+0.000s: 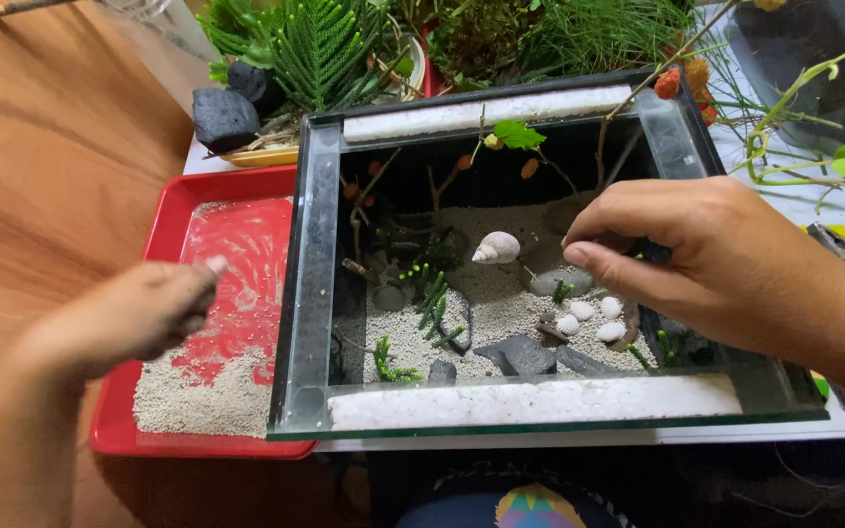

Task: Decorating a small glass terrarium by adding sand, stones, and plants.

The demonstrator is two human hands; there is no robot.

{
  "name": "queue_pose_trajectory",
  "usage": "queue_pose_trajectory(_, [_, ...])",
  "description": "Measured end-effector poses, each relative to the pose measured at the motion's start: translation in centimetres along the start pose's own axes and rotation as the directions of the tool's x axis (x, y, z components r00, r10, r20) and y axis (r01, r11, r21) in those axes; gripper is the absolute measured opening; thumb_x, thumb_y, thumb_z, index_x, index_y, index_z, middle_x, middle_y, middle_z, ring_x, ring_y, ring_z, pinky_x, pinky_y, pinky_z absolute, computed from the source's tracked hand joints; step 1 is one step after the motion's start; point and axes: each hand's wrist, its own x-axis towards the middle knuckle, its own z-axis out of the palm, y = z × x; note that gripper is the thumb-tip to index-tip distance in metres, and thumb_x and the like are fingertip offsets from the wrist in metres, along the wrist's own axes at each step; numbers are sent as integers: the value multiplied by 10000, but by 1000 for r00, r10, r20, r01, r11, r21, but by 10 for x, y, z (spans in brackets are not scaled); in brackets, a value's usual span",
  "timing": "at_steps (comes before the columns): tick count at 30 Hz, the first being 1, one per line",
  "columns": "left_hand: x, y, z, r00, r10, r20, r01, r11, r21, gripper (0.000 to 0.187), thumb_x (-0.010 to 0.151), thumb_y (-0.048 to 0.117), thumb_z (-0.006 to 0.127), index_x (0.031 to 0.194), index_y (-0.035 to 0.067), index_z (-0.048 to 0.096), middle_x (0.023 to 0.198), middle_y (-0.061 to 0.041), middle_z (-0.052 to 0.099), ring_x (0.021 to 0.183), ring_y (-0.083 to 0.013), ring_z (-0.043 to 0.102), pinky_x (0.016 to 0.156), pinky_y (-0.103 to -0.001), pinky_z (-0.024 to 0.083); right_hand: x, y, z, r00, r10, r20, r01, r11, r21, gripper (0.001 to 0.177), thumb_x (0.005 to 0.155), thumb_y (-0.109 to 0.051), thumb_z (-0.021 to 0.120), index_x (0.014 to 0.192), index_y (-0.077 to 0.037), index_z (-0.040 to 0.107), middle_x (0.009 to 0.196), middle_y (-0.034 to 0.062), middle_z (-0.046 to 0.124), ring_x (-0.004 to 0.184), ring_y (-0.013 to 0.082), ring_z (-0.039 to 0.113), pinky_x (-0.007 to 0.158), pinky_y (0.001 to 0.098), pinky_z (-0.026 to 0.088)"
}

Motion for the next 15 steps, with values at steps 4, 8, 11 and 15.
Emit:
queue_pose_trajectory(4, [-48,99,15,995,102,-15,-100,991,89,582,1142,467,456,705,117,298,612,-18,235,503,-170,181,421,-341,123,0,3,1,999,-34,-6,34,999,-4,159,955,-297,647,963,-169,742,832,-52,760,718,150,694,695,329,494])
queue_pose_trajectory(8, [-83,187,67,962,259,-86,-173,823,541,598,1164,454,436,696,90,361,601,-61,356,532,-219,315,496,-413,286,0,2,-1,999,-41,-29,41,999,15,153,949,-290,654,966,-173,751,846,-59,769,716,138,697,688,312,496])
queue_pose_trajectory(11, [-106,240,123,980,190,-57,-94,700,708,550,1122,526,427,776,116,549,660,-59,476,621,-229,436,612,-416,358,-2,3,0,998,-51,-45,53,998,41,142,942,-283,663,962,-172,749,829,-52,768,696,133,698,674,296,497])
queue_pose_trajectory(15, [-99,264,181,988,67,136,-144,690,709,464,1057,513,428,1126,167,730,961,-93,733,776,-254,647,732,-414,470,-2,5,-2,997,-58,-50,61,996,68,137,929,-281,674,968,-173,749,807,-41,774,670,135,705,639,292,500])
